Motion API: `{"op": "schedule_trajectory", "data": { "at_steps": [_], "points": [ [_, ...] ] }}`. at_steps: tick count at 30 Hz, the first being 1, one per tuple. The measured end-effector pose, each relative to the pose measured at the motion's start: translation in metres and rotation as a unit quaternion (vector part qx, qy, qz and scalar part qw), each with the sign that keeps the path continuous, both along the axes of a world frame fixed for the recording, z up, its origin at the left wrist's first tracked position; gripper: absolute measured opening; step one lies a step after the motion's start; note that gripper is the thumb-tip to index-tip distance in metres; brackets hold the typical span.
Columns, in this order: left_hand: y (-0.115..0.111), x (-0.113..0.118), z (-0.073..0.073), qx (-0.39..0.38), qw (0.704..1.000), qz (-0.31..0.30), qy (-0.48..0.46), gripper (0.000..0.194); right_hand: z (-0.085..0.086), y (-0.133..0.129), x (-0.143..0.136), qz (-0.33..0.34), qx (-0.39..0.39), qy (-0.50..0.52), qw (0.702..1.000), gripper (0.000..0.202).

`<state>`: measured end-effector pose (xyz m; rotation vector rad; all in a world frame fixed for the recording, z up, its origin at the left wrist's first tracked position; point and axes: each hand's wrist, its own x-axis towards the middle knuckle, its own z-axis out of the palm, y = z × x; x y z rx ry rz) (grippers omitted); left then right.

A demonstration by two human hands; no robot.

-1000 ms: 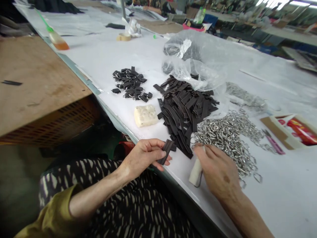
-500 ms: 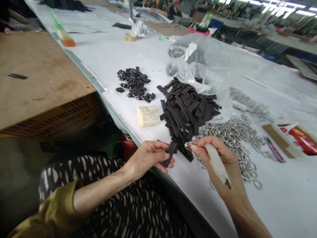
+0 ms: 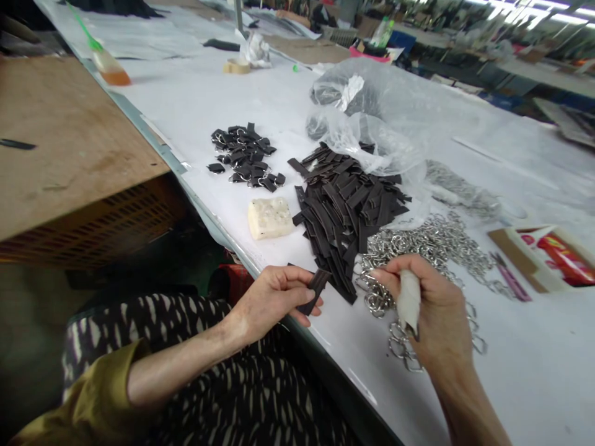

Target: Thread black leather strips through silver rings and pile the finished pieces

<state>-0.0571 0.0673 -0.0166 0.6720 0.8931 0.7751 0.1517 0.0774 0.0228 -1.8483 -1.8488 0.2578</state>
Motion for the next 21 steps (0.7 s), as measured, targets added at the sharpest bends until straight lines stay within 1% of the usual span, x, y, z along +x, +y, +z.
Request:
{"op": "schedule_trajectory", "data": {
  "at_steps": [4, 8, 11, 13, 14, 16, 18, 19, 21],
  "points": [
    [0.001, 0.0, 0.002, -0.001, 1.0, -0.004, 0.009, 0.013, -0.001, 0.001, 0.003, -0.038, 0.035, -0.043, 0.998, 0.026],
    [0.0, 0.0, 0.004, -0.003, 1.0, -0.01, 0.011, 0.014, -0.003, 0.003, 0.004, -0.059, 0.023, -0.046, 0.997, 0.026],
    [-0.002, -0.002, 0.004, 0.001, 1.0, -0.013, 0.011, 0.017, -0.001, 0.001, 0.0, -0.079, 0.027, -0.044, 0.995, 0.025],
    [-0.002, -0.002, 0.004, 0.004, 1.0, -0.012, 0.008, 0.017, 0.004, -0.001, -0.007, -0.081, 0.041, -0.007, 0.996, 0.025],
    [-0.003, -0.002, 0.004, 0.004, 1.0, -0.012, 0.006, 0.018, 0.006, -0.003, -0.013, -0.082, 0.045, 0.033, 0.995, 0.025],
    [-0.003, 0.0, 0.003, 0.004, 1.0, -0.015, 0.001, 0.019, 0.011, -0.007, -0.025, -0.085, 0.032, 0.132, 0.987, 0.024],
    [-0.004, 0.002, 0.004, 0.006, 1.0, -0.017, 0.0, 0.02, 0.014, -0.011, -0.036, -0.089, 0.003, 0.201, 0.975, 0.023],
    [-0.004, 0.004, 0.004, 0.011, 1.0, -0.018, 0.003, 0.02, 0.014, -0.012, -0.04, -0.083, -0.009, 0.215, 0.973, 0.022],
    [-0.006, 0.007, 0.003, 0.026, 0.999, -0.017, 0.013, 0.021, 0.012, -0.014, -0.044, -0.056, -0.017, 0.21, 0.976, 0.019]
  ]
}}
